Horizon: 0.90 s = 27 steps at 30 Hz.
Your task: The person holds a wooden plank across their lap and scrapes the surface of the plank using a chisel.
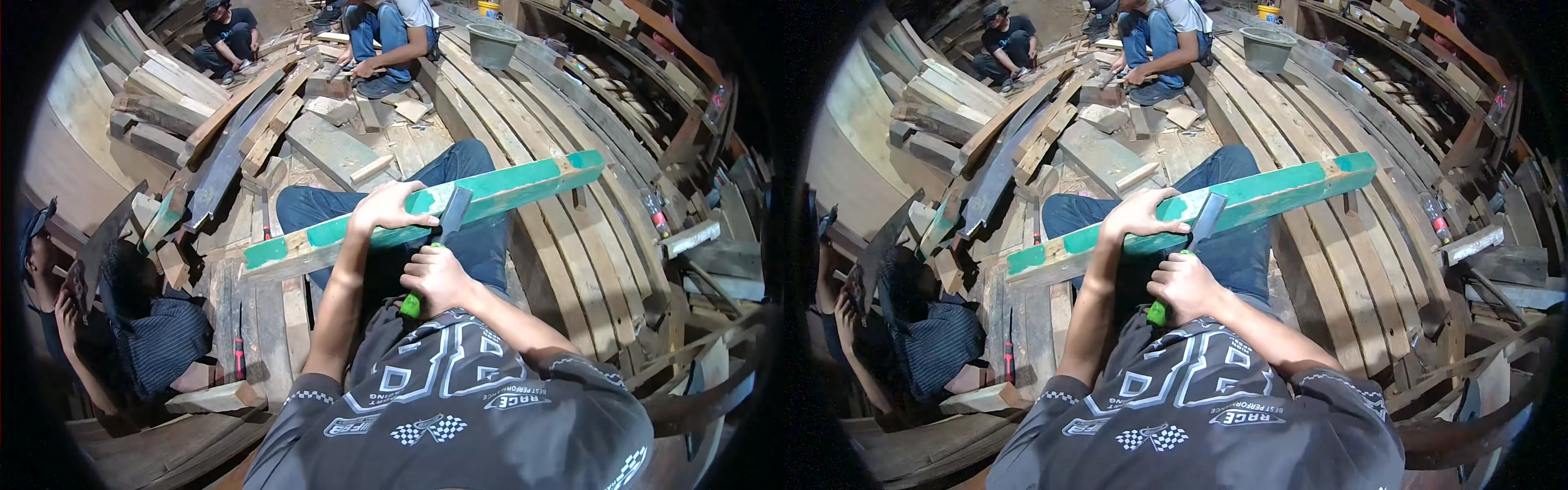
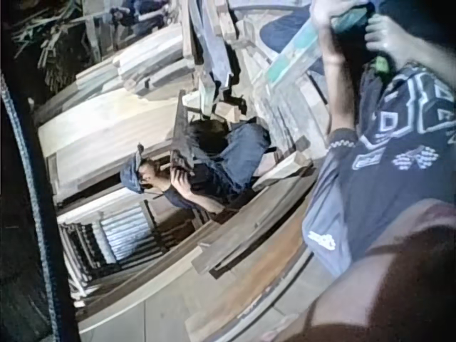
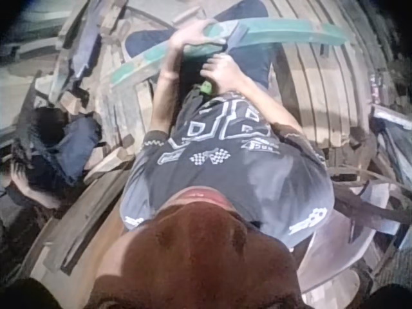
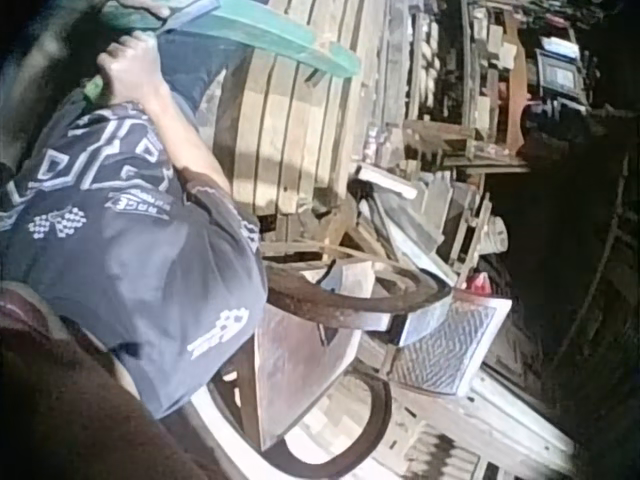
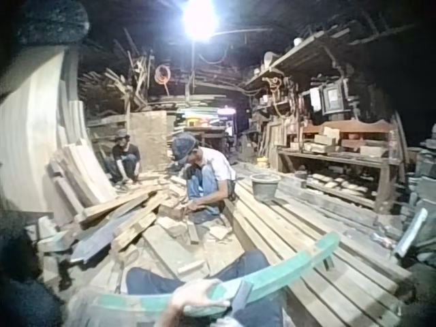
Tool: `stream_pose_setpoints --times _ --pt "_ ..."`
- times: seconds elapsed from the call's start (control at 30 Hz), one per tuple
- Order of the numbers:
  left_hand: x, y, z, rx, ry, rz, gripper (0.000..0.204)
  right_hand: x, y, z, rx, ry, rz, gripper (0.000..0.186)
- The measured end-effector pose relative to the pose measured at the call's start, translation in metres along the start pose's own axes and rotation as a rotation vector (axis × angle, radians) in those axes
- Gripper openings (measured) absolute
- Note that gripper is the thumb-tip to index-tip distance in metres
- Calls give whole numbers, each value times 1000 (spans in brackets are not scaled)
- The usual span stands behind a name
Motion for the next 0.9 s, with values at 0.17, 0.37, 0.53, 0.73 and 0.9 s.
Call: stream_pose_setpoints --times 0.17,0.37,0.53,0.73,0.9 --pt "1 5 -3 11 -51 25 81 0 -4 -1 37 98 -26 38" --pt "-1 -3 -10 16 -5 68 80 -5 -8 0 32 113 34 36" --pt "-5 -5 -10 -3 -8 57 81 -7 -8 1 16 103 43 35" --pt "-8 -4 -5 1 -43 94 84 -4 -6 -1 -6 114 36 33" --pt "-10 -10 -9 25 6 84 94 -6 -4 0 12 97 59 35"
Point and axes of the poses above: each hand's wrist, its own z-axis towards the middle knuckle, its own x-axis out of the back of the hand, y = z × x, the point moved 5 cm from there along z, towards the middle knuckle, and after that the axes turned 6 degrees about -y, right-handed, at the moved point
